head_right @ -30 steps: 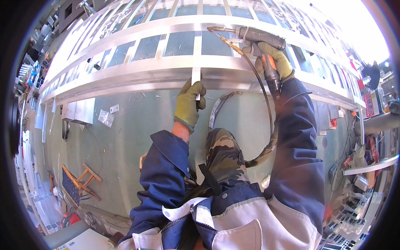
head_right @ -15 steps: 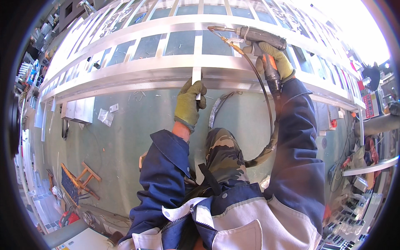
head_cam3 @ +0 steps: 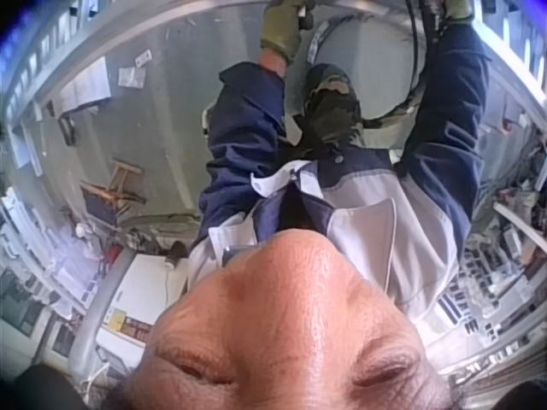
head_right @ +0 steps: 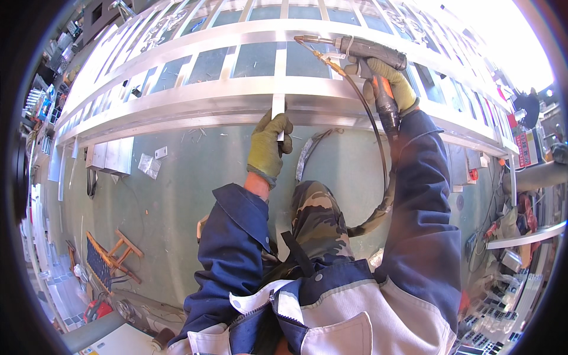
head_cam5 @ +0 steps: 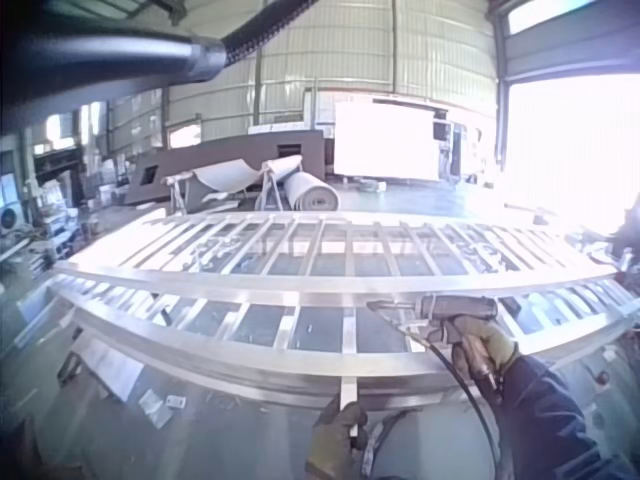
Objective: The person positions and welds metal bars onto a large metal frame using a handheld welding tool. They repeatedly align the bars, weld the joints, and reposition the frame to continue the assembly.
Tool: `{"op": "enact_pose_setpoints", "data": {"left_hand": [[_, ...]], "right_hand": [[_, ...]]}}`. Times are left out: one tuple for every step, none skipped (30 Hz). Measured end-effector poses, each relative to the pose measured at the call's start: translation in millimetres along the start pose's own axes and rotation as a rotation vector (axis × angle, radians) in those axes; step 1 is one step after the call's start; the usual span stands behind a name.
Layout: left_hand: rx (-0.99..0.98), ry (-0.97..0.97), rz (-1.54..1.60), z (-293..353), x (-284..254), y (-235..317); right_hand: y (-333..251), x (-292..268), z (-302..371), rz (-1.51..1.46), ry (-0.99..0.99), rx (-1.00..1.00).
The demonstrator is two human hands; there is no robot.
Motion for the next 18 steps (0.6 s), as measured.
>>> {"op": "enact_pose_setpoints", "data": {"left_hand": [[0.001,0.007,-0.007,-0.1,0.5,-0.8],[0.002,0.016,-0.015,-0.1,0.1,-1.1],[0.004,0.016,0.007,-0.3,-0.4,-1.3],[0.007,0.016,0.029,-0.5,-0.9,-1.5],[0.009,0.014,0.052,-0.5,-0.3,-1.6],[0.006,0.013,0.045,-0.4,0.0,-1.2],[0.005,0.012,0.039,-0.2,0.3,-0.4],[0.004,0.010,0.033,-0.1,1.1,0.6],[0.005,0.006,0.030,-0.4,1.4,0.0],[0.006,0.001,0.028,-0.8,1.5,-1.0],[0.007,-0.001,0.024,-0.7,1.7,-0.7],[0.006,0.004,0.019,-0.6,1.8,-0.3],[0.005,0.009,0.015,-0.5,2.2,0.2],[0.003,0.015,0.012,-0.2,2.2,0.0],[0.001,0.017,0.006,0.2,0.4,0.2],[-0.001,0.019,-0.001,0.3,-1.8,0.2],[-0.004,0.016,-0.003,-0.2,-1.2,-0.8],[-0.001,0.016,0.007,-0.3,-0.5,-1.5]], "right_hand": [[0.6,-2.9,0.0,0.011,0.009,-0.001],[0.7,-1.8,-0.4,0.022,0.018,-0.002],[0.1,-0.1,-0.6,0.049,0.030,-0.013],[-0.7,1.6,-1.0,0.058,0.026,-0.015],[-1.7,2.7,-0.5,0.068,0.023,-0.017],[-2.0,3.7,-0.4,0.058,0.004,-0.011],[-1.6,2.7,-0.5,0.056,0.002,-0.013],[-2.3,1.8,-0.7,0.054,0.000,-0.017],[-1.7,-1.6,-1.0,0.060,0.014,-0.029],[-2.0,-4.5,-1.0,0.067,0.028,-0.041],[-1.6,-5.4,-1.4,0.067,0.028,-0.043],[-1.5,-6.3,-1.7,0.068,0.027,-0.046],[-1.7,-7.1,-1.8,0.068,0.027,-0.049],[-3.1,-3.6,-0.9,0.094,0.067,-0.057],[-4.6,6.5,-1.4,0.116,0.102,-0.065],[-5.1,11.1,-1.7,0.138,0.138,-0.074],[-4.8,9.8,-0.8,0.123,0.145,-0.067],[-4.3,8.2,-0.1,0.107,0.151,-0.059]]}}
Point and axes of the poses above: each hand's wrist, its own z-axis away from the middle knuckle, its own x-axis out of the palm, y = z × x, the point moved 7 cm from there along -z, towards the middle knuckle, and after that the axes turned 12 degrees about -y, right-handed, at the moved point
